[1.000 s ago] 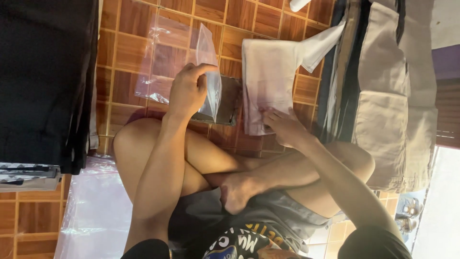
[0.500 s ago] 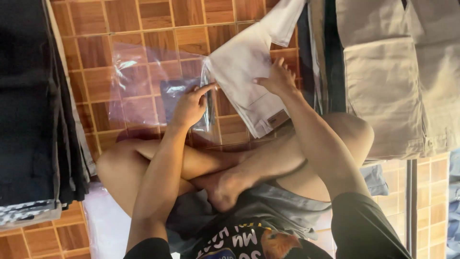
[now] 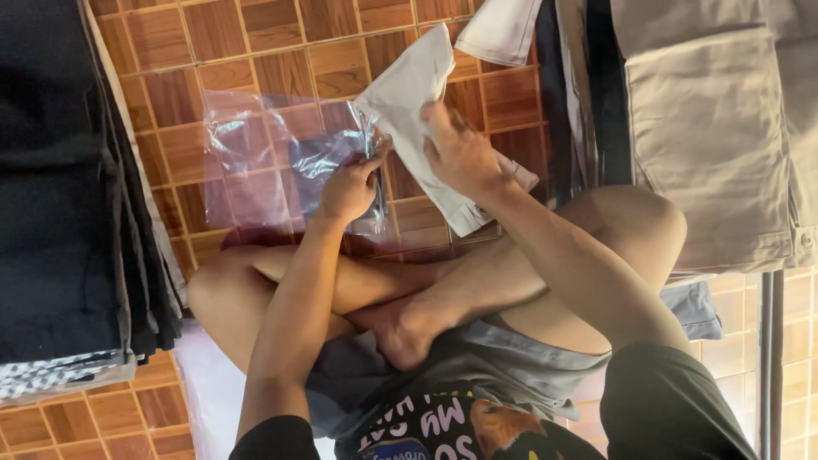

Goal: The person sits on the floor and folds a pair of beige shorts. They place the folded shorts into a clear plastic bag, insert a small white tag, and seal the bag. The person then smooths the package and places it on a stack of other packaged items.

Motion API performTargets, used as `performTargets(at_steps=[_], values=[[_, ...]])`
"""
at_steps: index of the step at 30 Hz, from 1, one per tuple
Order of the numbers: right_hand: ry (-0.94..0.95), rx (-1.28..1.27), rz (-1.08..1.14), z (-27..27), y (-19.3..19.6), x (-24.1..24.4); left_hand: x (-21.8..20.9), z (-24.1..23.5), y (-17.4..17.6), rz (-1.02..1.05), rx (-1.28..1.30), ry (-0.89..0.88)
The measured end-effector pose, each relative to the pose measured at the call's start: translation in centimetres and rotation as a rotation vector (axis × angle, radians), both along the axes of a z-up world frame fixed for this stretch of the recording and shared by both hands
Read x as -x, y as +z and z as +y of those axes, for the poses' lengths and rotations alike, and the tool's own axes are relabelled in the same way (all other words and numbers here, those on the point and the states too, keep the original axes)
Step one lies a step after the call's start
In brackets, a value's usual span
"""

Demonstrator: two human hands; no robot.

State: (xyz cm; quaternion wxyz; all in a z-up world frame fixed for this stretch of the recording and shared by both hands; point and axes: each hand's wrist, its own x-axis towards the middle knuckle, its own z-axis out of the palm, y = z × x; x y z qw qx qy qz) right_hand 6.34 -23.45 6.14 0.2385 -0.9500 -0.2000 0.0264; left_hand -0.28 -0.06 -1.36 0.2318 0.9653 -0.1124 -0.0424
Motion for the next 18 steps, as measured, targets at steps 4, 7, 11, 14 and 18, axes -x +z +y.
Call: performTargets(at_steps=[4, 7, 11, 14, 18], values=[[0.185, 0.249, -0.199, 1.4, -0.1, 3.1, -0.4, -0.6, 1.1, 0.046, 0.060, 0.048], [0.234, 0.503, -0.221, 1.9, -1.1, 2.9, -1.0, 0.0, 0.7, 0.049, 0.175, 0.082], [0.150, 0.423, -0.069, 1.2, -1.2, 0.9, -2.0, 0.8, 3.2, 0.101, 0.200, 0.283], [0.037, 0.488, -0.106, 0.7, 0.0, 0.2, -2.3, 1.6, 1.2, 0.116, 0.326, 0.378], [-0.068, 0.577, -0.626, -0.7, -1.5, -1.2, -2.4, 2.0, -2.0, 0.138, 0.446, 0.463]])
